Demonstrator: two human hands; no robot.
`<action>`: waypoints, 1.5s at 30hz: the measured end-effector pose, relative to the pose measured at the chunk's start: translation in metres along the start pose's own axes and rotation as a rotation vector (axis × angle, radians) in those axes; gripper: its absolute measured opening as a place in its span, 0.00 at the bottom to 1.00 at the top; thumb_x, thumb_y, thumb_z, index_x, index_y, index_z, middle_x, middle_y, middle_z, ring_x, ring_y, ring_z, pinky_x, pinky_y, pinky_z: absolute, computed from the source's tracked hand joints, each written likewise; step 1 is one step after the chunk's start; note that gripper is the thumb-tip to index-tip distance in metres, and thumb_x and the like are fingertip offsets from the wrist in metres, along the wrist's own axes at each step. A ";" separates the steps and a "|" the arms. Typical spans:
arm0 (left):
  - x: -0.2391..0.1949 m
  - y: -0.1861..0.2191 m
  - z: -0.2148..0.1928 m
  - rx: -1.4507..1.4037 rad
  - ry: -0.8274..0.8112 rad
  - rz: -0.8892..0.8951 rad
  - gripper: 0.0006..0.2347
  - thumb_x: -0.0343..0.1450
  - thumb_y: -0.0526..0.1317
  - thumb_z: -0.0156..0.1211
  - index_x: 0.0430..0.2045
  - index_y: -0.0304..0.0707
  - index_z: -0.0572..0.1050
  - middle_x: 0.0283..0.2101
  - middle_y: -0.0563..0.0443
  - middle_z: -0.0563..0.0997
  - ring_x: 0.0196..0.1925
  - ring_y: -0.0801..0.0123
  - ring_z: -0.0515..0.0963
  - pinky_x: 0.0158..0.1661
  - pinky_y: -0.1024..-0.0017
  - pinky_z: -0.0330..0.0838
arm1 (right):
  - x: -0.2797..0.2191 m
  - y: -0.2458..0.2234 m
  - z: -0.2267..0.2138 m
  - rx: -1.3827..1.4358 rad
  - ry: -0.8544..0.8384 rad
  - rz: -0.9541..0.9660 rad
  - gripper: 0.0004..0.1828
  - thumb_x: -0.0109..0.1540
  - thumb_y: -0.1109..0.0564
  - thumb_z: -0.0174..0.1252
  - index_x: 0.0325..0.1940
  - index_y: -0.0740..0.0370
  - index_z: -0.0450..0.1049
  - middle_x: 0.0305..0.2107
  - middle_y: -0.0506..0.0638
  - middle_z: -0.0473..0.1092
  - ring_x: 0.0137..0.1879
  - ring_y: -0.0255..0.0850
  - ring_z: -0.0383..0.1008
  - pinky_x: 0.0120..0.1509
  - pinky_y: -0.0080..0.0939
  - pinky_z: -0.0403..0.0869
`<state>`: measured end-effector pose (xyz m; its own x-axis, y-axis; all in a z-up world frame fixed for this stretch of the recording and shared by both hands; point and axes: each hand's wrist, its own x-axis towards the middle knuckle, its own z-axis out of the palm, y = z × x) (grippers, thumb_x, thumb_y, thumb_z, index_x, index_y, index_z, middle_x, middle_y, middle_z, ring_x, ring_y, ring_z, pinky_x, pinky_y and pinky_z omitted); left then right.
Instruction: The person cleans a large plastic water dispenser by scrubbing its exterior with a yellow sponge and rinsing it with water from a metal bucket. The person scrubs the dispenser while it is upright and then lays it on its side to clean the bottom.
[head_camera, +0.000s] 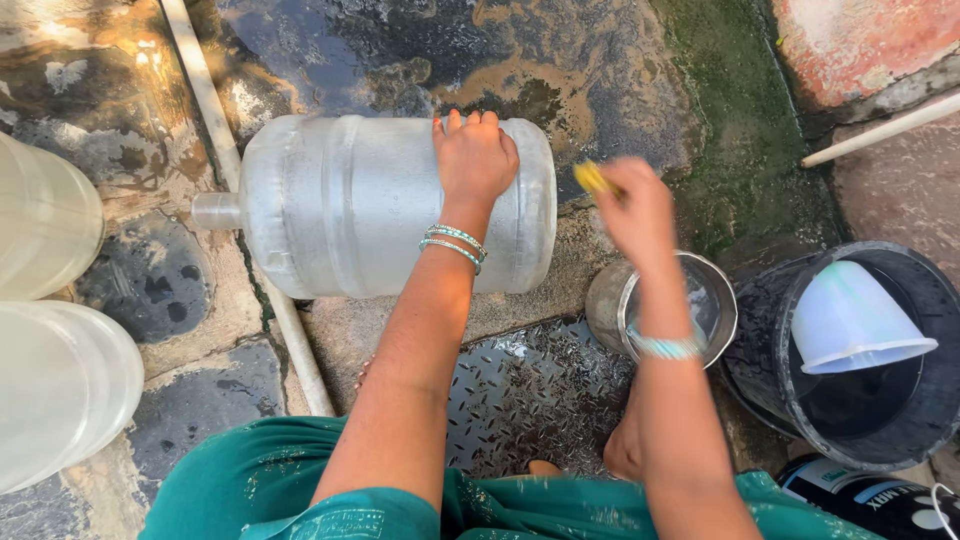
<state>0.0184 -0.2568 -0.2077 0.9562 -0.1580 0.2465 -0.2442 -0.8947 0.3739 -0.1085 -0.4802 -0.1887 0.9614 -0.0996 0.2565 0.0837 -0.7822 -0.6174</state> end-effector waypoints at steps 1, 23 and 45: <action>-0.001 -0.001 0.000 0.001 0.004 -0.003 0.10 0.68 0.41 0.53 0.33 0.36 0.80 0.41 0.42 0.83 0.57 0.42 0.75 0.61 0.42 0.59 | 0.020 -0.022 0.017 0.032 0.077 -0.059 0.12 0.62 0.62 0.59 0.49 0.63 0.80 0.44 0.56 0.75 0.49 0.50 0.78 0.55 0.44 0.76; -0.038 -0.120 -0.053 -0.267 0.280 -0.133 0.11 0.63 0.46 0.64 0.33 0.44 0.83 0.45 0.43 0.84 0.47 0.46 0.81 0.51 0.49 0.70 | -0.002 -0.137 0.106 -0.406 -0.147 -0.067 0.35 0.70 0.35 0.40 0.78 0.51 0.57 0.73 0.57 0.54 0.80 0.56 0.46 0.79 0.69 0.42; -0.200 -0.130 -0.058 -0.479 0.338 -0.544 0.28 0.78 0.54 0.46 0.75 0.49 0.53 0.76 0.33 0.54 0.77 0.43 0.54 0.70 0.49 0.50 | -0.043 -0.215 0.191 -0.112 -0.064 -0.517 0.33 0.68 0.43 0.49 0.72 0.66 0.64 0.69 0.65 0.61 0.75 0.61 0.55 0.78 0.65 0.50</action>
<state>-0.1500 -0.0849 -0.2538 0.8795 0.4523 0.1482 0.1260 -0.5215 0.8439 -0.1180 -0.1901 -0.2092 0.8167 0.3509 0.4582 0.5253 -0.7807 -0.3386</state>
